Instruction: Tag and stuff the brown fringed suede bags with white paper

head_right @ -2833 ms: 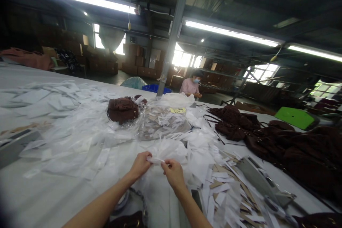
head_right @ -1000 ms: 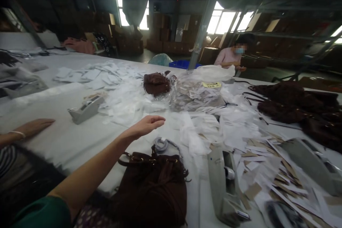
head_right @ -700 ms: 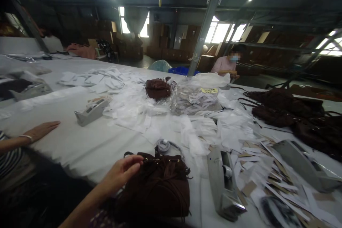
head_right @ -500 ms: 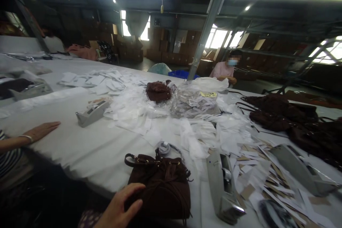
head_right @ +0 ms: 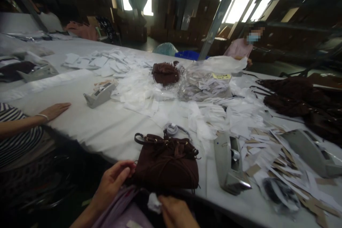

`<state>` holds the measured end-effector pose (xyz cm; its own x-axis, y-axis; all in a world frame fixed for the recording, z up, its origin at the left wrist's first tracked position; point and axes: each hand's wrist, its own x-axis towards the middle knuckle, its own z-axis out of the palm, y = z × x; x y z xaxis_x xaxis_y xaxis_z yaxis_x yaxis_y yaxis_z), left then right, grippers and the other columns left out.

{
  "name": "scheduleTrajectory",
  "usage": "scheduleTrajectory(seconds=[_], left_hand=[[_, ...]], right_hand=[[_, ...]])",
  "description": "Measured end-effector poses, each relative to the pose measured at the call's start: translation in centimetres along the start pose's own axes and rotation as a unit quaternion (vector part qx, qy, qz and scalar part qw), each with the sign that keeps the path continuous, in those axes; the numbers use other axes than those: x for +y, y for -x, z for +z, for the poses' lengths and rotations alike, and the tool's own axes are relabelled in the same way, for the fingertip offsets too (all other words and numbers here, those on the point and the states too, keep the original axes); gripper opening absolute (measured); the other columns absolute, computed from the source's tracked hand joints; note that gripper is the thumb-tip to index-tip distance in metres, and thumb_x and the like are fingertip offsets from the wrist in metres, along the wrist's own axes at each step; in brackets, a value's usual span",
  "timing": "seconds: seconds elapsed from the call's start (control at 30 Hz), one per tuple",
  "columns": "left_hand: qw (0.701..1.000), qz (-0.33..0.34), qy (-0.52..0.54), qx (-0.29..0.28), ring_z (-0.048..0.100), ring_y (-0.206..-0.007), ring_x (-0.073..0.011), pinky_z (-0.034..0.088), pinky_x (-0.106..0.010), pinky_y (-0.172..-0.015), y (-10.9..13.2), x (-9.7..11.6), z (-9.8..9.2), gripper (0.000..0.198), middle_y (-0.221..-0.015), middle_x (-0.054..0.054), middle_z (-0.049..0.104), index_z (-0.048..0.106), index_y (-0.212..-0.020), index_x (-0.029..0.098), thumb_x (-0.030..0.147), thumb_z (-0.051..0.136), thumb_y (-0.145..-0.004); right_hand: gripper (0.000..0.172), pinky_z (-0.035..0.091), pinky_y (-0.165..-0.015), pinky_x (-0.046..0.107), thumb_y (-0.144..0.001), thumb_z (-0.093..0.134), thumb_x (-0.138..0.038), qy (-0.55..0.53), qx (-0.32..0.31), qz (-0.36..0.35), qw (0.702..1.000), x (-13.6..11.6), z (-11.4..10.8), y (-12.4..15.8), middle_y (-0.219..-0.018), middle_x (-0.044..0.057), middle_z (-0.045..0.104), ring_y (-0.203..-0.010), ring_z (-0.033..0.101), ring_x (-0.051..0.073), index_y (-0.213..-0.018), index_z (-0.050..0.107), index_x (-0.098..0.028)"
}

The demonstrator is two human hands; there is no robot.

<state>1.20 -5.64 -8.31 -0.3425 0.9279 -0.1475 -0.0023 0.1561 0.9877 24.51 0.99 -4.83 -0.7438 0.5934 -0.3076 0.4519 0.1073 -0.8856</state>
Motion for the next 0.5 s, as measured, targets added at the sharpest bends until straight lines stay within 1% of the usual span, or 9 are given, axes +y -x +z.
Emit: scheduleTrajectory(seconds=[0.07, 0.13, 0.2, 0.27, 0.37, 0.43, 0.5], left_hand=[[0.998, -0.020, -0.009, -0.064, 0.062, -0.093, -0.0229, 0.049, -0.033, -0.084, 0.5, 0.3, -0.4, 0.031, -0.099, -0.007, 0.067, 0.066, -0.103, 0.021, 0.043, 0.052, -0.087], [0.989, 0.002, -0.053, -0.136, 0.060, -0.092, -0.0218, 0.049, -0.031, -0.081, 0.7, 0.5, 0.0, 0.030, -0.099, -0.007, 0.063, 0.067, -0.102, 0.022, 0.043, 0.056, -0.085], [0.977, 0.040, -0.116, -0.176, 0.058, -0.091, -0.0213, 0.049, -0.031, -0.078, 0.9, 0.9, 0.8, 0.034, -0.101, -0.007, 0.058, 0.065, -0.107, 0.023, 0.044, 0.063, -0.080], [0.960, 0.079, -0.201, -0.179, 0.057, -0.092, -0.0225, 0.049, -0.032, -0.078, 1.2, 1.4, 1.4, 0.045, -0.105, -0.008, 0.056, 0.062, -0.114, 0.026, 0.046, 0.068, -0.075], [0.918, 0.139, -0.328, -0.174, 0.055, -0.099, -0.0281, 0.047, -0.039, -0.083, 1.9, 1.8, 1.8, 0.053, -0.110, -0.010, 0.058, 0.060, -0.120, 0.028, 0.053, 0.067, -0.073], [0.893, 0.160, -0.380, -0.182, 0.055, -0.099, -0.0315, 0.046, -0.041, -0.082, 2.3, 1.6, 1.9, 0.056, -0.110, -0.012, 0.060, 0.058, -0.123, 0.028, 0.058, 0.063, -0.075], [0.882, 0.161, -0.390, -0.210, 0.057, -0.094, -0.0314, 0.045, -0.038, -0.076, 2.5, 1.1, 2.2, 0.058, -0.109, -0.013, 0.062, 0.053, -0.129, 0.028, 0.057, 0.058, -0.079]], right_hand=[[0.033, 0.049, -0.082, 0.034, -0.093, 0.048, -0.043, -0.035, 0.025, 0.046, 0.998, 0.8, -0.6, 0.7, -0.092, 0.006, 0.069, -0.092, 0.062, 0.025, -0.101, 0.069, -0.020], [0.035, 0.048, -0.084, 0.033, -0.093, 0.048, -0.043, -0.077, 0.023, 0.072, 0.994, 0.9, -0.9, 1.2, -0.096, 0.004, 0.069, -0.095, 0.061, 0.025, -0.109, 0.068, -0.020], [0.036, 0.047, -0.083, 0.032, -0.092, 0.048, -0.043, -0.099, 0.008, 0.075, 0.992, 0.5, -0.8, 1.4, -0.098, 0.004, 0.069, -0.095, 0.061, 0.025, -0.113, 0.066, -0.021], [0.036, 0.047, -0.080, 0.031, -0.092, 0.048, -0.043, -0.098, 0.009, 0.070, 0.993, 0.1, -0.5, 1.2, -0.096, 0.003, 0.069, -0.092, 0.061, 0.024, -0.114, 0.067, -0.020], [0.036, 0.046, -0.078, 0.029, -0.092, 0.047, -0.043, -0.087, 0.015, 0.052, 0.995, -0.5, 0.1, 0.6, -0.091, 0.003, 0.069, -0.088, 0.060, 0.023, -0.112, 0.068, -0.020], [0.035, 0.046, -0.075, 0.028, -0.092, 0.047, -0.043, -0.071, 0.004, 0.035, 0.997, -0.7, 0.4, 0.2, -0.086, 0.002, 0.068, -0.082, 0.059, 0.021, -0.106, 0.070, -0.019], [0.033, 0.044, -0.072, 0.027, -0.091, 0.048, -0.042, -0.055, -0.012, 0.015, 0.998, -0.7, 0.9, -0.2, -0.081, 0.002, 0.067, -0.075, 0.057, 0.018, -0.101, 0.070, -0.019]])
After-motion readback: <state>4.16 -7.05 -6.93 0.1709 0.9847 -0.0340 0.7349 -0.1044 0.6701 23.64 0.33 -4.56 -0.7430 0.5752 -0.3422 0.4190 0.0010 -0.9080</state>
